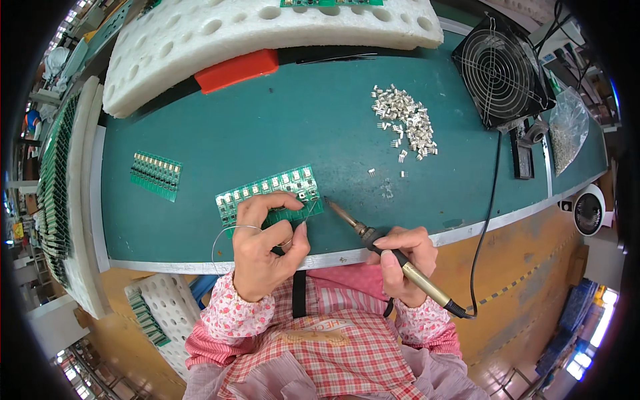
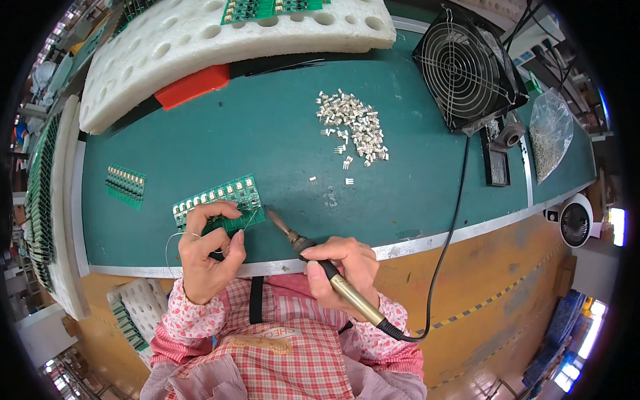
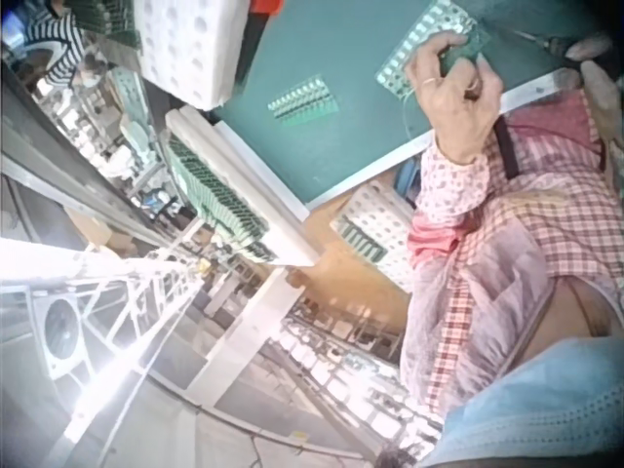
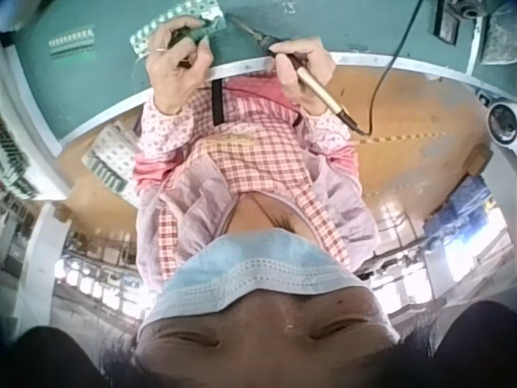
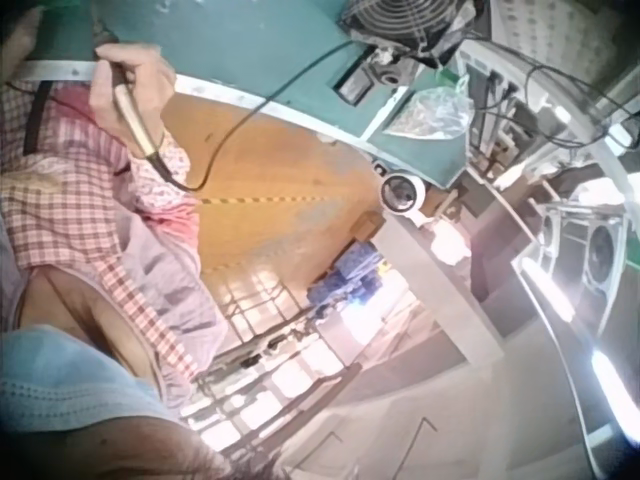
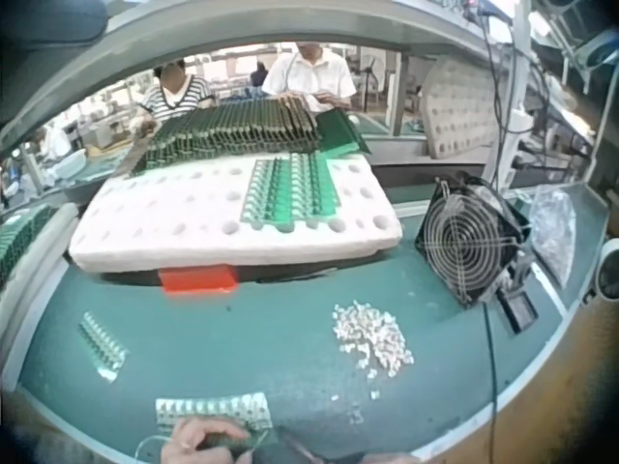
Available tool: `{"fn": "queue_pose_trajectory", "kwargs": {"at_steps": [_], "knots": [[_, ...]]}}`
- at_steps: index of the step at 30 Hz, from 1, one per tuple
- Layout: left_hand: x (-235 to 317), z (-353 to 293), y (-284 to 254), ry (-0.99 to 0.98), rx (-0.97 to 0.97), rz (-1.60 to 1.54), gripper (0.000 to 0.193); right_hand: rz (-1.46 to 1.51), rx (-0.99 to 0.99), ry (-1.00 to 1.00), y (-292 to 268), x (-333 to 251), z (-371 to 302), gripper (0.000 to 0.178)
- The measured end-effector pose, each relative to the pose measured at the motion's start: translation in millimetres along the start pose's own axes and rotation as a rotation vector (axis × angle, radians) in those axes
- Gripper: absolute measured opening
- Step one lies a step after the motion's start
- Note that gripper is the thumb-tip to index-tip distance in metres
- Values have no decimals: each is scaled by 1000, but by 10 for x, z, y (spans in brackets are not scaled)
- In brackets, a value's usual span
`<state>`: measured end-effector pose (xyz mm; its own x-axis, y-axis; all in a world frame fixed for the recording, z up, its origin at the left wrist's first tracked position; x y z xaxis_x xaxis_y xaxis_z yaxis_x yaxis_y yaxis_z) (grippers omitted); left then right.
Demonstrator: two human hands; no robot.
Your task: The person solders small electronic components onto circuit board strips using a soldering iron and solder wire, places a completed strip onto a foam tray, and solders components onto another circuit board.
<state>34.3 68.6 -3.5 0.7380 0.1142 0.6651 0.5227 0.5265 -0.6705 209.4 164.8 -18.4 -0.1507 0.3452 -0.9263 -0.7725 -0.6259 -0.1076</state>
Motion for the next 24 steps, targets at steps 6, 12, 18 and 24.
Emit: {"fn": "queue_pose_trajectory", "kwargs": {"at_steps": [6,12,18,24], "knots": [[17,5,69,25,-70,37,29,-72,-69,-87,96,-61,63,15],[25,21,65,26,-63,75,28,-19,-12,-105,95,-74,63,17],[29,21,58,27,-45,94,27,-58,-60,-161,165,-119,78,18],[53,38,83,37,-53,165,23,-145,-120,-210,204,-164,83,14]]}}
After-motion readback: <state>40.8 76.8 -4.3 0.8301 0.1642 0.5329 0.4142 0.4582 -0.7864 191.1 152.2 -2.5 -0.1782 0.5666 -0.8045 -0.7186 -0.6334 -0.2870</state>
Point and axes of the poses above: each hand's wrist, its own z-axis towards the middle knuckle, its own y-axis out of the palm, x = y × z, the point moved 10 cm from there along z, towards the middle knuckle, and after that the axes turned 6 degrees about z, right-handed, at the moved point
